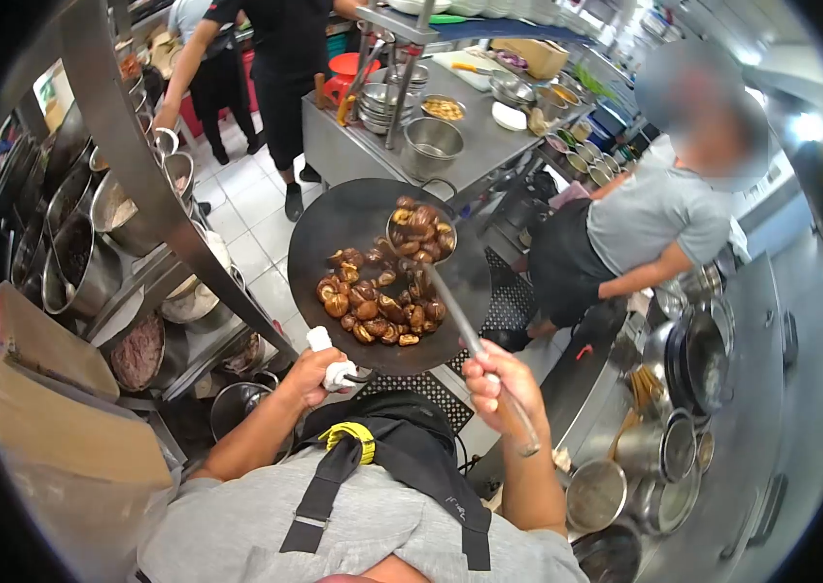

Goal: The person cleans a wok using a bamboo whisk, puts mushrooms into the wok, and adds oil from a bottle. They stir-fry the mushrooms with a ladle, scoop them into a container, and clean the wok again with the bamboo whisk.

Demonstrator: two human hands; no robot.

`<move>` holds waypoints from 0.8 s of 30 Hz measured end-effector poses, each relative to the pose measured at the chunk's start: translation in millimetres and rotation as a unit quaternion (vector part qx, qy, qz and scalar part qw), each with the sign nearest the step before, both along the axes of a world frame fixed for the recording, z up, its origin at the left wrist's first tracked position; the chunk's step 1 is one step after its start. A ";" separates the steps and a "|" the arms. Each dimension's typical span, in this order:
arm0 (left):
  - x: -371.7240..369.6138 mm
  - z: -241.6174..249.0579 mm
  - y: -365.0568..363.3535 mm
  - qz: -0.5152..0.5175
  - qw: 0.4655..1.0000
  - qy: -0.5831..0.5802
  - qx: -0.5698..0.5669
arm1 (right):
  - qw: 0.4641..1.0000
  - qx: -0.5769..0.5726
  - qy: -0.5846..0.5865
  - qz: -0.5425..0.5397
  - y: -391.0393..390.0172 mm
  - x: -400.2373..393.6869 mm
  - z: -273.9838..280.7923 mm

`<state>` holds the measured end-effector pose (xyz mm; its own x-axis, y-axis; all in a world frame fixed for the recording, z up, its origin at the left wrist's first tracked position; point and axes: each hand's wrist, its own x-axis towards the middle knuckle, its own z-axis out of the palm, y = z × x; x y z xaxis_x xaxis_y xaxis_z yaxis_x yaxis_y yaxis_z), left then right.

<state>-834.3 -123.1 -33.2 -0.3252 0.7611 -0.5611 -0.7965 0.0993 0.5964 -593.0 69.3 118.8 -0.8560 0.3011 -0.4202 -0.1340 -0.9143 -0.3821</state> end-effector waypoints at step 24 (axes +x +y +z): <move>27.0 -13.9 92.5 0.247 0.969 -0.017 -0.023 | 0.452 0.871 -0.193 -0.006 247.4 -153.8 -90.6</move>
